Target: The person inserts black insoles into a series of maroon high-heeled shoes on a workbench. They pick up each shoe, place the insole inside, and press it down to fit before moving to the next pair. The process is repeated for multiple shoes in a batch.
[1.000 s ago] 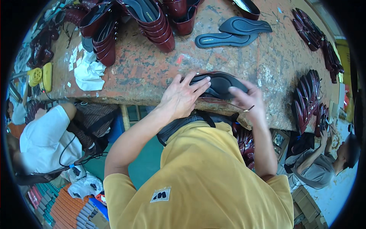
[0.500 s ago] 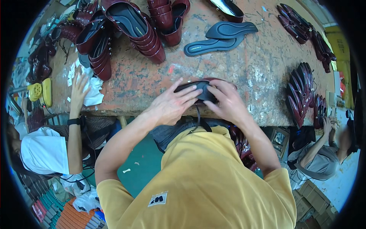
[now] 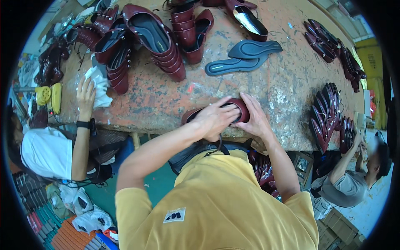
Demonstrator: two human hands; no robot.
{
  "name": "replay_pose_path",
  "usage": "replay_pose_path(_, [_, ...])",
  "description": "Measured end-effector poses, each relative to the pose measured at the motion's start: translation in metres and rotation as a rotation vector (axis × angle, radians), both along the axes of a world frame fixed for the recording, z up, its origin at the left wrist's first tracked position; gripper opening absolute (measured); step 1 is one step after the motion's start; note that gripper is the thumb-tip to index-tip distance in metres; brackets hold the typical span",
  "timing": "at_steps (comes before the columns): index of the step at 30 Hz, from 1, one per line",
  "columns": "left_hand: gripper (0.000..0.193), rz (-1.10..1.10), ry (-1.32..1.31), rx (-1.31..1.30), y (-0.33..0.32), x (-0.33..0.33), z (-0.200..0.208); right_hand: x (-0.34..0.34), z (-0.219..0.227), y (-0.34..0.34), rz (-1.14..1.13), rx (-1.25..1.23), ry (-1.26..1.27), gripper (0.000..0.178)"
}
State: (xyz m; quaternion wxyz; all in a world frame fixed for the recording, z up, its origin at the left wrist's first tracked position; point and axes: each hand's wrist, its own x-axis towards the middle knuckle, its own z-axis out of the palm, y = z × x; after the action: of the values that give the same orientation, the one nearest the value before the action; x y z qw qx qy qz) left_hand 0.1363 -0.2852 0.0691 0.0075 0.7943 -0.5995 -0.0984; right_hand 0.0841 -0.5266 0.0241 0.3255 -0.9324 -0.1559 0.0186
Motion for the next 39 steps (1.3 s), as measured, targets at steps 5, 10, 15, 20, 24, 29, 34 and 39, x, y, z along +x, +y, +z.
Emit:
replay_pose_path(5, [0.081, 0.197, -0.070, -0.112, 0.024, -0.027, -0.001, -0.002, 0.001, 0.000, 0.018, 0.016, 0.002, 0.124])
replay_pose_path(10, [0.086, 0.953, 0.670, -0.418, 0.098, -0.020, 0.039, 0.001, 0.020, 0.000, 0.167, -0.038, -0.103, 0.082])
replay_pose_path(15, [0.071, 0.561, 0.432, -1.012, 0.039, -0.003, 0.100, 0.016, 0.083, 0.000, 0.235, -0.642, 0.105, 0.045])
replay_pose_path(20, [0.062, 0.168, 0.469, -1.081, -0.033, 0.004, 0.114, 0.016, 0.104, -0.021, 0.215, 0.097, 0.118, 0.080])
replay_pose_path(24, [0.063, 0.058, 0.496, -1.054, -0.028, 0.001, 0.114, 0.001, 0.083, -0.037, 0.146, 0.198, 0.314, 0.062])
replay_pose_path(29, [0.076, 0.732, 0.723, -1.047, 0.102, -0.012, 0.038, 0.025, 0.095, -0.001, 0.695, -0.702, 0.054, 0.067])
replay_pose_path(34, [0.053, 0.813, 0.677, -0.982, 0.136, -0.024, -0.045, 0.045, 0.043, 0.079, 0.705, -0.373, -0.210, 0.097])
replay_pose_path(39, [0.053, 0.799, 0.830, -1.076, 0.132, -0.022, -0.071, 0.038, 0.033, 0.175, 0.519, -0.456, -0.070, 0.076])
